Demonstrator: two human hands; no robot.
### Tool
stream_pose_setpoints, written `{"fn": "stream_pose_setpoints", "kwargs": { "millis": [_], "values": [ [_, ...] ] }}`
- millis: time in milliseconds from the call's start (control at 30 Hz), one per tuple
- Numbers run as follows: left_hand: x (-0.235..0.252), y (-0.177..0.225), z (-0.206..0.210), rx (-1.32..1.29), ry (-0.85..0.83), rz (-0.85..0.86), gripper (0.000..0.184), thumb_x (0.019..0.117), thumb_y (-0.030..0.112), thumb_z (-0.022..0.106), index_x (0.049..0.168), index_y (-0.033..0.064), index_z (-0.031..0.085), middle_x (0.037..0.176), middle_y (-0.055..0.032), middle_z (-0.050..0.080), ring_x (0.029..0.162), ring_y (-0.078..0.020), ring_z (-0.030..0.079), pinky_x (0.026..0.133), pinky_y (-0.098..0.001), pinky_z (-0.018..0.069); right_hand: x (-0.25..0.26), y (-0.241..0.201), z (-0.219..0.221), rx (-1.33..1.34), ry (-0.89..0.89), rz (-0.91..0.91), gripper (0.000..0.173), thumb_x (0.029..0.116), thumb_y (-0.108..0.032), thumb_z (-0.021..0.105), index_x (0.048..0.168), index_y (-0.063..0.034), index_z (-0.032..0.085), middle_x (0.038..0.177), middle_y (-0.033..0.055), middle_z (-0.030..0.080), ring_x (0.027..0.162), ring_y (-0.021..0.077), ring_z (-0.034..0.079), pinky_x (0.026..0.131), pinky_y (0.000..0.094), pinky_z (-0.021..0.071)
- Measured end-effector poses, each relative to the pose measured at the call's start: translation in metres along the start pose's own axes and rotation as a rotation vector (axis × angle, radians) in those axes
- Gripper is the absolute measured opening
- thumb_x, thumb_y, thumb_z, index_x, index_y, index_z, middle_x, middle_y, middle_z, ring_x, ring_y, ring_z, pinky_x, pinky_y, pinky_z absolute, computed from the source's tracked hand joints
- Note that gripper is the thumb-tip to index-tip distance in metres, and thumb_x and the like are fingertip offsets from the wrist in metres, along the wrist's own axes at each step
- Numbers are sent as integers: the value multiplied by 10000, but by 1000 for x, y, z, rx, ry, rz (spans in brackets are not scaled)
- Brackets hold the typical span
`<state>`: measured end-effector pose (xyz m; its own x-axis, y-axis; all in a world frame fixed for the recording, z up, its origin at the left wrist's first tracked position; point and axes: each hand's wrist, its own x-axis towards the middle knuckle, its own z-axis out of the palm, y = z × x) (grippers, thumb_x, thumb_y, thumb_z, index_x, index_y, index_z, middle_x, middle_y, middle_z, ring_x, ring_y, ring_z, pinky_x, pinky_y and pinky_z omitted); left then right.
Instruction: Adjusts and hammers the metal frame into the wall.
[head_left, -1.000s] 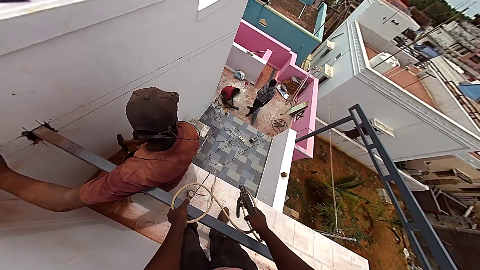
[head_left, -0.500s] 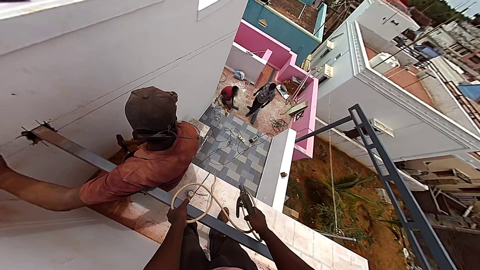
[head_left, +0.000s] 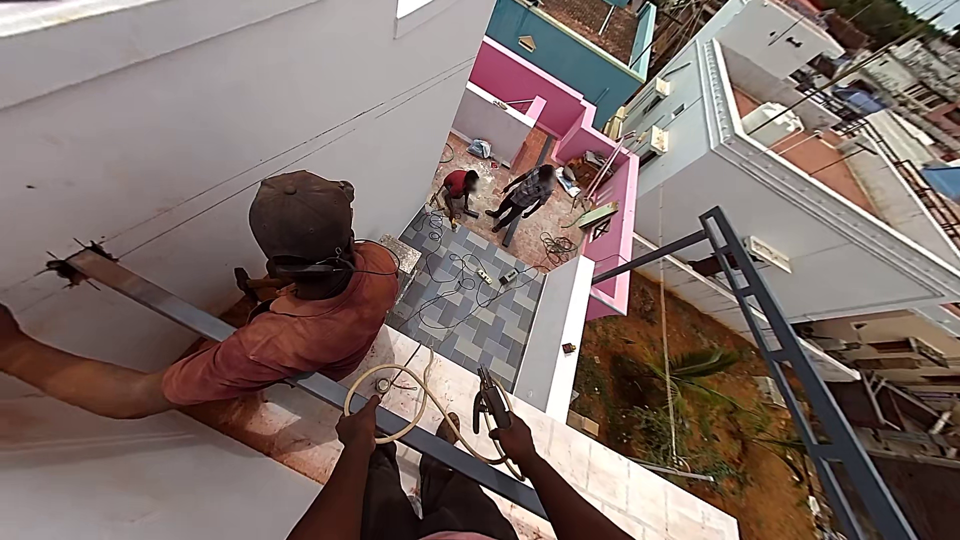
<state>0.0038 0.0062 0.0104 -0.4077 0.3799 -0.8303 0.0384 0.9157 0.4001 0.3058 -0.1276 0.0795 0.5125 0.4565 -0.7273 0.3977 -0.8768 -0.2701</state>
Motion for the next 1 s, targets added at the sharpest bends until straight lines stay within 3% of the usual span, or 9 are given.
{"fn": "stream_pose_setpoints", "kwargs": {
  "millis": [767,1000],
  "values": [
    [5,-2,3,35,19,-7,785,741,372,941,1288,-77,601,1264,-308,620,1204,-434,594,982,-598,494,-2,0,1,-10,-7,-1,383,815,-190,781,1148,-41,662,1024,176,686,932,327,664,819,549,522],
    [-1,1,-1,11,1,9,754,759,327,932,1293,-83,595,1270,-313,614,1214,-433,587,986,-599,491,-3,-2,1,-3,-1,-4,384,811,-174,780,1149,-37,661,1029,185,684,943,338,663,824,555,523]
  ]
}}
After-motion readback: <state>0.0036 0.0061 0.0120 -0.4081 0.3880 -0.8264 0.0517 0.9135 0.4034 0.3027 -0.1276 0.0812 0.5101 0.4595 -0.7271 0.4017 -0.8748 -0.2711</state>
